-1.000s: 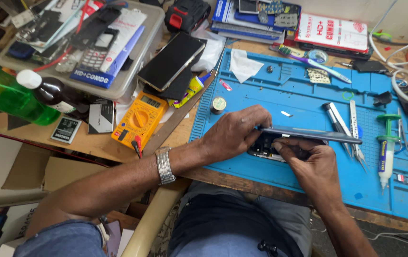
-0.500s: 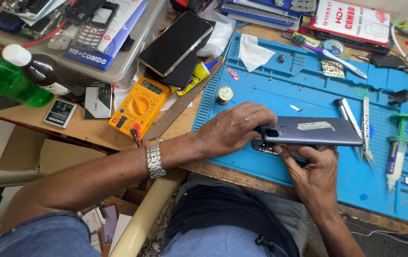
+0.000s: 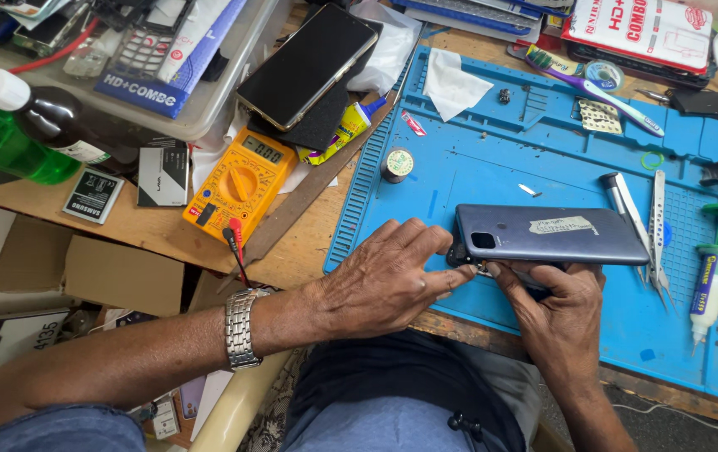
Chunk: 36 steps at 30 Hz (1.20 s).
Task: The person handles a mobile phone on a blue mat, uses a screwdriver to work on internal screws near the battery, and then aligns and presses a gray back cover onto the device frame.
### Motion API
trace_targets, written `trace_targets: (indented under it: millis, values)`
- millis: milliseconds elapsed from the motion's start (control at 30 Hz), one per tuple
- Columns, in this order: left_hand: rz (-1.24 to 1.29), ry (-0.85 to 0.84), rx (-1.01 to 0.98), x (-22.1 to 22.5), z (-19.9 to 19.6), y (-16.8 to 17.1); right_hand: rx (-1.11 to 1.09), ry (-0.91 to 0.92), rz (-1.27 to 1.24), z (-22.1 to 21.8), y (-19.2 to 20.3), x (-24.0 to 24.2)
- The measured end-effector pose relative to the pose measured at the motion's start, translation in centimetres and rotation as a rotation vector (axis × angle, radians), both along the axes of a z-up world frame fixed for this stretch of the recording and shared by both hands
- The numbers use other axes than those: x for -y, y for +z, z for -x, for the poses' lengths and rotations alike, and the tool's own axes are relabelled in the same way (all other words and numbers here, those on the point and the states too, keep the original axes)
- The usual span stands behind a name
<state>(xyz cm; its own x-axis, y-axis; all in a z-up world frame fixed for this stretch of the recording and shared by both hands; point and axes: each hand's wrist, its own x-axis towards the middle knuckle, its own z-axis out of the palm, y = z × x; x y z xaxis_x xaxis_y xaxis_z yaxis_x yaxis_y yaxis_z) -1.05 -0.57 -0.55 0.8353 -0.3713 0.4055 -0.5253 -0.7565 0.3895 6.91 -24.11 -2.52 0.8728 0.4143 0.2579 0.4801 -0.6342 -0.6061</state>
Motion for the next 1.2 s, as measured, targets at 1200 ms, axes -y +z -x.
trace_targets:
  millis: [1200]
  values:
    - [-0.243, -0.177, 0.049, -1.7, -3.2, 0.7, -0.076, -0.104, 0.147, -0.5, -1.7, 0.7]
